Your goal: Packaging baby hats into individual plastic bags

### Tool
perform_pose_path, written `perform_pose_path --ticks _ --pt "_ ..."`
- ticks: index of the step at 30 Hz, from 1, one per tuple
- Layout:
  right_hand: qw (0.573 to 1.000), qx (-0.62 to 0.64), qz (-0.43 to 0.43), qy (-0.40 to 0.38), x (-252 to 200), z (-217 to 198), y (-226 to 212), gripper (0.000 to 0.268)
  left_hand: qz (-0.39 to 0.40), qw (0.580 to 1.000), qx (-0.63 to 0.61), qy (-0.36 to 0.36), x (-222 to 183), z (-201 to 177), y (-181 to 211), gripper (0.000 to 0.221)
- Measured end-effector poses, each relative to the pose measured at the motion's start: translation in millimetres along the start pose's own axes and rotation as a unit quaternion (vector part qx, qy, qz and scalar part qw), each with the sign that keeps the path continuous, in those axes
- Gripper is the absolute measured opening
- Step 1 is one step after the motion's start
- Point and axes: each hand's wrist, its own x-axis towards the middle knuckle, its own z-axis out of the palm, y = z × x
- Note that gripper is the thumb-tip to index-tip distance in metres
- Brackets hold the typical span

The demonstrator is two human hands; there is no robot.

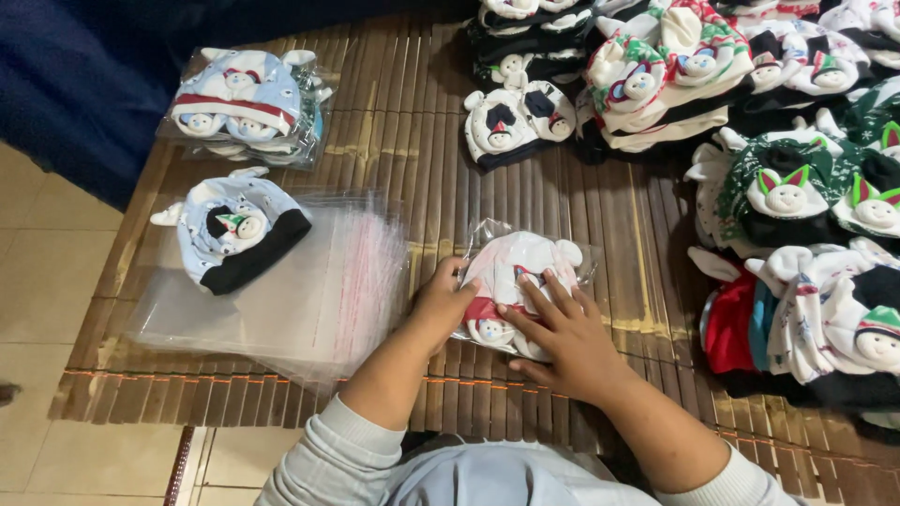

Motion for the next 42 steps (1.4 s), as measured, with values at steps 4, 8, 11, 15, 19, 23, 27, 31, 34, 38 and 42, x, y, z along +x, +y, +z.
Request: perform_pose_path --ticks 4,8,11,15,19,23,27,31,34,38,42 --pt "0.996 0.067 -0.024 0.051 -5.2 5.1 8.5 0.074 0.053 0.994 -0.096 -0.013 -10.9 -21.4 11.5 0.040" --pt "0.989 0.102 0.005 0.103 -6.2 11.0 16.2 0.074 0.128 0.969 -0.212 0.002 -27.5 -91.0 47.0 0.040" --pt "0.996 0.053 0.021 0.068 -7.0 18.5 16.7 0.076 0.171 0.974 -0.148 0.027 7.6 -166.7 47.8 0.042" --pt "0.998 0.020 0.018 0.063 -0.1 15.8 1.7 0.081 0.128 0.967 -0.216 0.040 70.1 -291.4 58.8 0.049" --pt "0.999 0.005 0.009 0.049 2.0 13.4 -0.9 0.081 0.151 0.970 -0.171 0.082 126.7 -394.7 52.7 0.040" --pt "0.999 -0.020 0.018 0.030 1.9 17.5 0.0 0.082 0.119 0.981 -0.123 0.092 173.5 -456.8 42.1 0.040" --pt "0.999 -0.005 0.019 0.032 4.0 18.9 1.4 0.081 0.091 0.986 -0.022 0.136 188.5 -451.7 51.5 0.041" --pt "0.999 -0.009 0.021 0.028 5.9 16.6 0.5 0.082 0.118 0.940 0.215 0.236 220.1 -451.8 20.5 0.041" --pt "0.999 0.003 0.021 0.027 8.3 11.8 -1.1 0.081 0.169 0.871 0.350 0.301 206.8 -435.1 26.5 0.049" --pt "0.999 0.005 0.022 0.022 7.5 12.3 -0.6 0.081 0.372 0.701 0.471 0.385 164.2 -409.4 39.1 0.026" --pt "0.999 0.011 0.023 0.033 8.1 11.7 -1.4 0.081 0.408 0.616 0.588 0.328 122.6 -386.9 45.9 0.053"
